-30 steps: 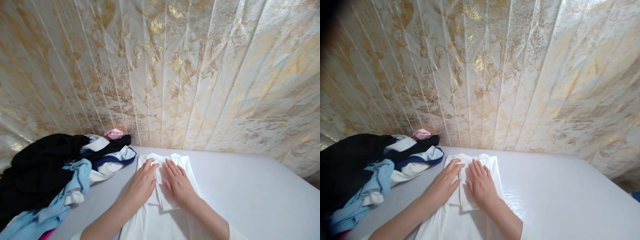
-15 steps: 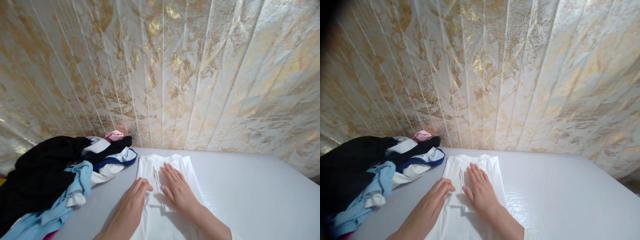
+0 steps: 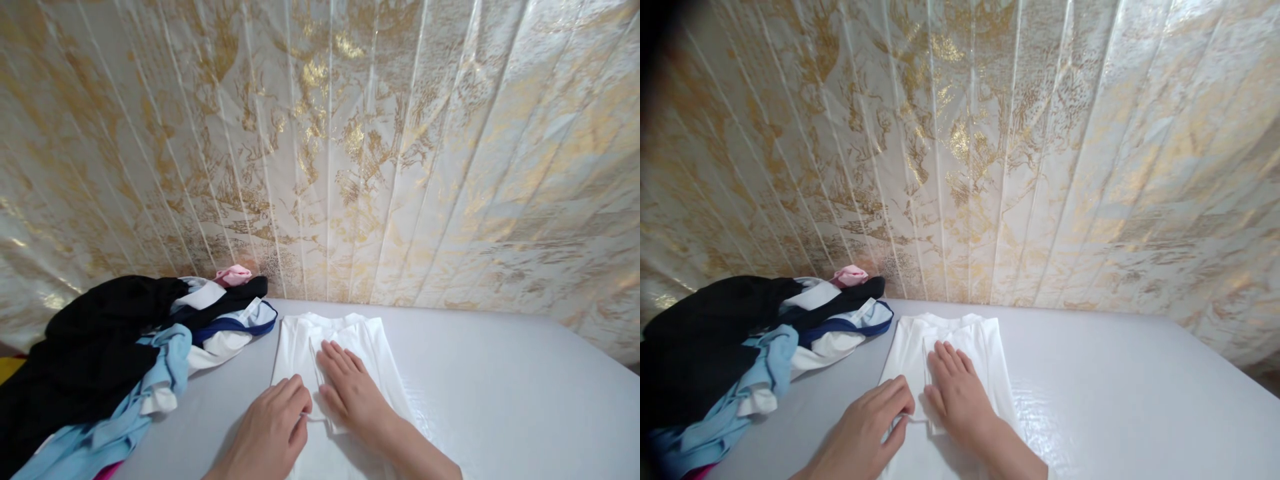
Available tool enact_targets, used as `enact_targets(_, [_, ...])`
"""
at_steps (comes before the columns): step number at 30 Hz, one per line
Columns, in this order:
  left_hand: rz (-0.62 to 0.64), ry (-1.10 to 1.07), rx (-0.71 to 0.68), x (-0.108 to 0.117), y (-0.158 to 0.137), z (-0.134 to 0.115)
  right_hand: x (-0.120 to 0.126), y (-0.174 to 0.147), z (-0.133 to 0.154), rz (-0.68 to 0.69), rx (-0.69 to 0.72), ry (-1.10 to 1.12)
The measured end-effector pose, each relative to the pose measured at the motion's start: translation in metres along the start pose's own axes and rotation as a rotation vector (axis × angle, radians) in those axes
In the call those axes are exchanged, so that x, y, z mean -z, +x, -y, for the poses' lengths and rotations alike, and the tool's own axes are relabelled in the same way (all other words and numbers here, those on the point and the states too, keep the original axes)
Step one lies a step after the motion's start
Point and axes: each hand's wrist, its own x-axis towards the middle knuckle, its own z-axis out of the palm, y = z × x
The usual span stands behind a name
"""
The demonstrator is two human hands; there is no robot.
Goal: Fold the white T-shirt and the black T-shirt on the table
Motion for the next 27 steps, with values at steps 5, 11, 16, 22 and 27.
enact_targets(5, [-0.012,-0.044,0.010,0.008,0.010,0.001,-0.004,0.001,0.000,0.046,0.018,-0.116])
enact_targets(11, [-0.065,0.063,0.033,-0.001,0.051,0.020,0.007,0.014,-0.041,-0.065,-0.095,-0.234])
enact_targets(16, [0.044,0.187,0.119,-0.021,0.070,0.038,0.016,0.016,-0.050,0.052,-0.284,-0.327])
enact_targets(22, [0.038,0.185,0.078,-0.027,0.067,0.047,0.016,0.016,-0.043,0.060,-0.317,-0.337])
enact_targets(27, [-0.045,0.217,0.058,-0.022,0.072,0.066,0.015,0.013,-0.049,0.007,-0.299,-0.331])
